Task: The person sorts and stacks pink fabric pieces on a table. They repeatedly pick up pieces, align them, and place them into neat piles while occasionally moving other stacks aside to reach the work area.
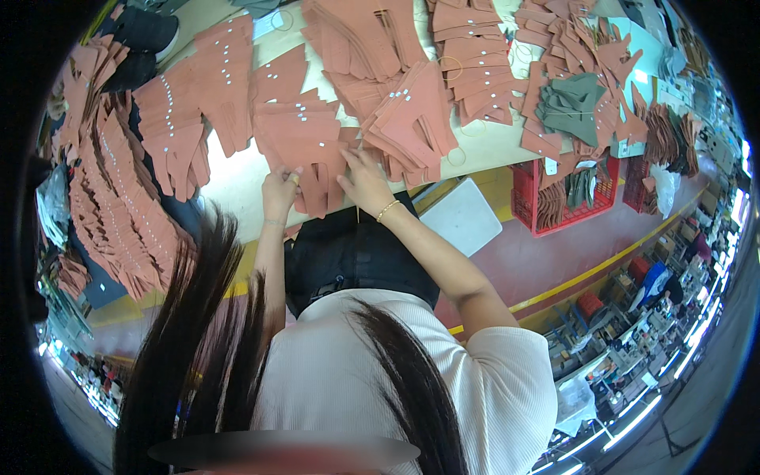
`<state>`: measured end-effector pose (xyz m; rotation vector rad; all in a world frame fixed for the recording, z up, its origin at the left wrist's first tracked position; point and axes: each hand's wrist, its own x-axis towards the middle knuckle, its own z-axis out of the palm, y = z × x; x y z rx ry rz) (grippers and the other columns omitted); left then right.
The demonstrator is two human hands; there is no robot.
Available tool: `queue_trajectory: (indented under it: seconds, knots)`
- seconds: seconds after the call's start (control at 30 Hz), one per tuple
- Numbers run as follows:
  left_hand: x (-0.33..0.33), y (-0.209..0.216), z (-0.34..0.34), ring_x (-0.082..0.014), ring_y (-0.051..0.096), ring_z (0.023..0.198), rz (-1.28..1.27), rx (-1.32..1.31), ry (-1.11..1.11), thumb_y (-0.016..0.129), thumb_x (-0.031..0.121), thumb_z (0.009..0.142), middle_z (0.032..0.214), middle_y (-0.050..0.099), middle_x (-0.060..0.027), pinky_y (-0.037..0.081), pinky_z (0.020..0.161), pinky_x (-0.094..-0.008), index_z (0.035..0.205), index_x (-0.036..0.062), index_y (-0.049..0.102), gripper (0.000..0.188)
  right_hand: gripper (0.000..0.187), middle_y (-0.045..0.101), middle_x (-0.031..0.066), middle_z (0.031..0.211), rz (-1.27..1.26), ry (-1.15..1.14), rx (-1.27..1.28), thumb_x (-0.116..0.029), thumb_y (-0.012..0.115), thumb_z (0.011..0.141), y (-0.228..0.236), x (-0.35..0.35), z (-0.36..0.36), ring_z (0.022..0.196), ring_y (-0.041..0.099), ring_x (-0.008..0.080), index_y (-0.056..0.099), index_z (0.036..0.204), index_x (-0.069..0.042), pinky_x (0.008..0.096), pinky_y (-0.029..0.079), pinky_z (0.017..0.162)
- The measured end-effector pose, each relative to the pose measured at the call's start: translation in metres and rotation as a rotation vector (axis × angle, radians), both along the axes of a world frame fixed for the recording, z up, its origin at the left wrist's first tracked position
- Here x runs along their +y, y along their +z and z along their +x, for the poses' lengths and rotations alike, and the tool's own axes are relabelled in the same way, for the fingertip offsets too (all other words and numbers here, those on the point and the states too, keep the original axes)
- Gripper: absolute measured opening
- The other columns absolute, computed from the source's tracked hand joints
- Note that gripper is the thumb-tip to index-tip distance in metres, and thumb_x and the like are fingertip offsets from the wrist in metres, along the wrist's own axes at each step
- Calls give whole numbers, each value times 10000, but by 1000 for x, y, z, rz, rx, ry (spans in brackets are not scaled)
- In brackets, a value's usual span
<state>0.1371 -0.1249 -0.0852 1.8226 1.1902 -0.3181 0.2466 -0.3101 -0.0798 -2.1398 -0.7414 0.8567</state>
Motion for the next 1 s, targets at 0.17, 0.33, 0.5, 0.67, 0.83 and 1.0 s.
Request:
queue_trajectory:
  seconds: [0.17, 0.33, 0.5, 0.67, 0.83, 1.0]
  knots:
    - [0, 9, -6, -141, 613, 566, -42, -57, 79, 710, 209, 887, 650, 637, -85, 496, 548, -285, 807, -27, 601, 272, 535, 514, 205, 1273, -5, -38, 64, -162, 656, 876, 10, -1, 2, 1164, 530, 375, 479, 1352, 7, 430, 434, 997]
    - [0, 12, 5, -198, 648, 708, 30, -273, 251, 734, 171, 851, 812, 678, -121, 517, 669, -315, 974, -39, 611, 273, 541, 511, 173, 1268, 62, -4, -262, -135, 660, 859, 12, 22, 12, 1170, 501, 370, 484, 1357, -16, 439, 428, 990]
    - [10, 13, 19, -171, 640, 728, 43, -327, 284, 733, 145, 853, 839, 678, -117, 519, 691, -301, 1038, -51, 608, 297, 491, 521, 148, 1253, 92, -10, -391, -123, 656, 850, 0, 67, 27, 1161, 482, 364, 537, 1318, -35, 446, 426, 990]
    - [15, 11, 24, -155, 642, 714, 116, -286, 309, 738, 145, 852, 819, 692, -108, 519, 680, -293, 1018, -57, 633, 281, 342, 544, 113, 1126, -15, 22, -422, -116, 664, 833, -8, 84, 41, 1056, 514, 329, 642, 1172, -80, 437, 455, 913]
    - [19, 5, 20, -124, 623, 694, 24, -231, 318, 738, 143, 860, 797, 690, -87, 509, 653, -270, 970, -53, 659, 238, 236, 548, 92, 1046, 26, 53, -486, -143, 694, 811, -6, 83, 42, 1005, 538, 295, 646, 1039, -106, 451, 456, 858]
    - [20, -8, 7, -107, 598, 635, 20, -270, 244, 730, 216, 885, 759, 636, -59, 503, 531, -257, 966, -59, 642, 300, 143, 550, 57, 931, 78, 51, -545, -116, 663, 839, 9, 84, 40, 883, 583, 279, 622, 976, -110, 443, 477, 758]
